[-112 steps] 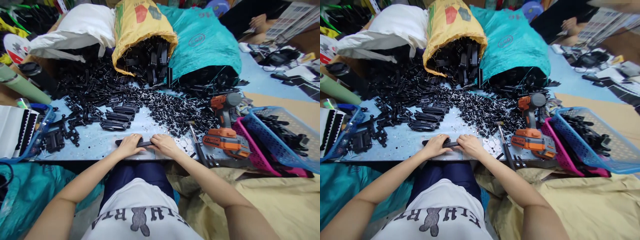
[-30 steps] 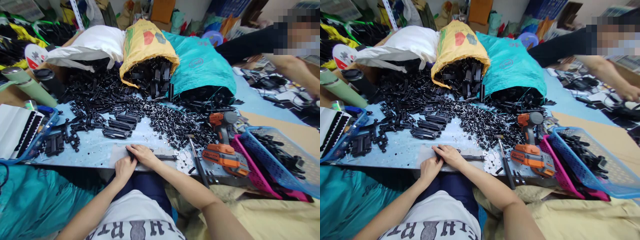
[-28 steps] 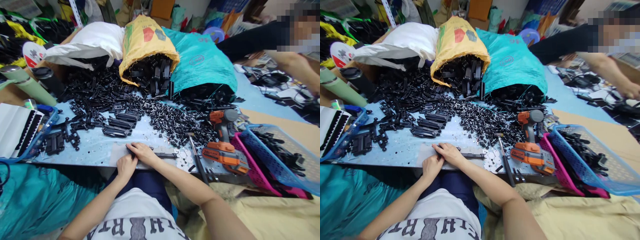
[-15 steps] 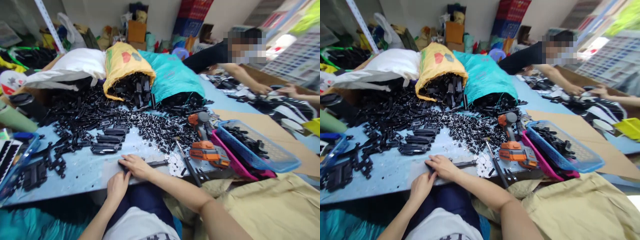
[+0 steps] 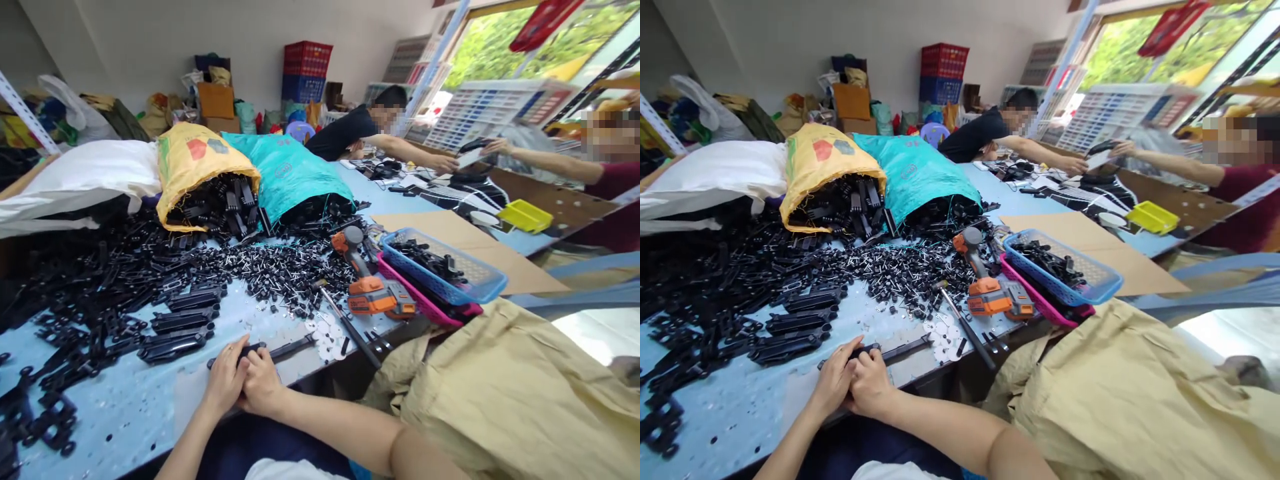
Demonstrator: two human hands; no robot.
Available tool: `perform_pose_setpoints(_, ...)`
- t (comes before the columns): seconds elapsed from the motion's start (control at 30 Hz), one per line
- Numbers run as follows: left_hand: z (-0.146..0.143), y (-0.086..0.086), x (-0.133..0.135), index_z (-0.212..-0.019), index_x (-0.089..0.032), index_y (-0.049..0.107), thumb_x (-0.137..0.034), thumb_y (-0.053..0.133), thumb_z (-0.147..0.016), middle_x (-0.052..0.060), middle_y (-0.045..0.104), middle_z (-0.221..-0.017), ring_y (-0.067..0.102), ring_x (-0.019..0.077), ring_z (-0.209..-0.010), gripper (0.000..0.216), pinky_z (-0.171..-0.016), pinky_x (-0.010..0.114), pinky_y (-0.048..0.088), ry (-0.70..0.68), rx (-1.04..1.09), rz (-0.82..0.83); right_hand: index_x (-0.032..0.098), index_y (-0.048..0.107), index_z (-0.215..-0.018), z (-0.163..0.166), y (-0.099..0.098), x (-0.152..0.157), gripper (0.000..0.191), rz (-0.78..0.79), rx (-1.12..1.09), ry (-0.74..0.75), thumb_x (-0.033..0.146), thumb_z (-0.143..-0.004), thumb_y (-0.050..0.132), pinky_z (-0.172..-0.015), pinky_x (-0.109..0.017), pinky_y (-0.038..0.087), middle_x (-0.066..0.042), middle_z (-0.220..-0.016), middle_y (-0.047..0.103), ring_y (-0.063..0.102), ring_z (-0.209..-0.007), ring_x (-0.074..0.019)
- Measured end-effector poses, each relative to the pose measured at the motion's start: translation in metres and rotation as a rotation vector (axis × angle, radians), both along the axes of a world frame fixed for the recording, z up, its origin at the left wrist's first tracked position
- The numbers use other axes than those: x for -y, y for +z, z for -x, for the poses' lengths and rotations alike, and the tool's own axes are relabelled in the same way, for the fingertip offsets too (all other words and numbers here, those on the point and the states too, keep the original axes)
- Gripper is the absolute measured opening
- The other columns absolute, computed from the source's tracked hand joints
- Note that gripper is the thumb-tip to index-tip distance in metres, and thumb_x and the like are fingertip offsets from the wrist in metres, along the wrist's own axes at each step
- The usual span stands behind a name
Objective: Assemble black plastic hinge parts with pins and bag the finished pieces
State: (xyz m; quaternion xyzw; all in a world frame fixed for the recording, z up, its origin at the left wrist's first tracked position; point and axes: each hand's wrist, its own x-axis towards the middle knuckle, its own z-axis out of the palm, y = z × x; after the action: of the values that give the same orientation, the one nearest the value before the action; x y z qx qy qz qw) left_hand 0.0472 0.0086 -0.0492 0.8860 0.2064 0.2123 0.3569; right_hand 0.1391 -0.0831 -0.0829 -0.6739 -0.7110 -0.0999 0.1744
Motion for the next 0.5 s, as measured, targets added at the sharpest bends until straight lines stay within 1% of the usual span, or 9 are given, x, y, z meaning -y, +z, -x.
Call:
perform_pose_setpoints(0.1,0.000,0.000,-0.001,-0.123,-0.015,0.054,-0.044,0.033,-0.088,0.013,0.064,-0.111,0.060,0.0252,-0.103,0.051,-0.090,0.044,0.048,0.012,-0.035,0.009,0.022,0.064,-0.074,0.002,0.002,-0.002,0.023,0.029,-0.028,-0.008,0.043,-0.069,0.055,-0.059,-0.041,0.038,-0.006,-0.069,0.059,0.049,-0.076,-0.0248)
perform_pose_setpoints(0.17,-0.002,0.000,-0.003,-0.123,-0.016,0.055,-0.044,0.033,-0.088,0.013,0.064,-0.112,0.060,0.0252,-0.103,0.050,-0.090,0.044,0.048,0.013,-0.059,-0.012,0.022,0.063,-0.072,0.003,0.001,-0.004,0.021,0.012,-0.015,0.007,0.041,-0.070,0.054,-0.059,-0.040,0.037,-0.005,-0.067,0.059,0.049,-0.076,-0.0245)
perform_pose_setpoints(0.3,-0.001,-0.003,-0.007,-0.123,-0.014,0.054,-0.040,0.029,-0.091,0.012,0.063,-0.113,0.059,0.0230,-0.104,0.048,-0.090,0.040,0.049,-0.030,-0.062,-0.123,0.021,0.060,-0.067,0.003,0.003,-0.003,0.022,-0.060,0.035,0.011,0.041,-0.073,0.054,-0.059,-0.036,0.034,-0.004,-0.062,0.056,0.047,-0.073,-0.0225)
perform_pose_setpoints(0.37,0.004,-0.006,-0.009,-0.123,-0.013,0.053,-0.035,0.027,-0.093,0.012,0.063,-0.113,0.059,0.0205,-0.104,0.045,-0.090,0.036,0.049,-0.088,-0.046,-0.227,0.019,0.059,-0.066,-0.006,0.012,0.003,0.022,-0.111,0.051,0.033,0.039,-0.074,0.056,-0.060,-0.034,0.033,-0.004,-0.064,0.056,0.047,-0.071,-0.0198)
perform_pose_setpoints(0.43,0.010,-0.010,-0.009,-0.123,-0.013,0.053,-0.032,0.028,-0.094,0.012,0.063,-0.114,0.058,0.0197,-0.106,0.043,-0.090,0.033,0.048,-0.145,-0.030,-0.385,0.018,0.060,-0.073,-0.027,0.027,0.014,0.026,-0.170,0.059,0.067,0.044,-0.077,0.056,-0.064,-0.034,0.034,-0.004,-0.074,0.060,0.047,-0.072,-0.0181)
perform_pose_setpoints(0.47,0.013,-0.012,-0.009,-0.124,-0.013,0.053,-0.032,0.031,-0.094,0.012,0.062,-0.115,0.057,0.0206,-0.106,0.042,-0.090,0.034,0.048,-0.160,-0.030,-0.481,0.017,0.061,-0.080,-0.041,0.035,0.020,0.034,-0.187,0.060,0.058,0.051,-0.079,0.054,-0.067,-0.035,0.035,-0.006,-0.082,0.061,0.048,-0.076,-0.0185)
perform_pose_setpoints(0.5,0.015,-0.014,-0.008,-0.125,-0.013,0.052,-0.033,0.033,-0.093,0.012,0.061,-0.116,0.057,0.0220,-0.105,0.041,-0.089,0.035,0.048,-0.163,-0.037,-0.577,0.016,0.061,-0.088,-0.056,0.041,0.025,0.046,-0.186,0.063,0.031,0.060,-0.078,0.052,-0.070,-0.035,0.036,-0.008,-0.090,0.062,0.050,-0.079,-0.0195)
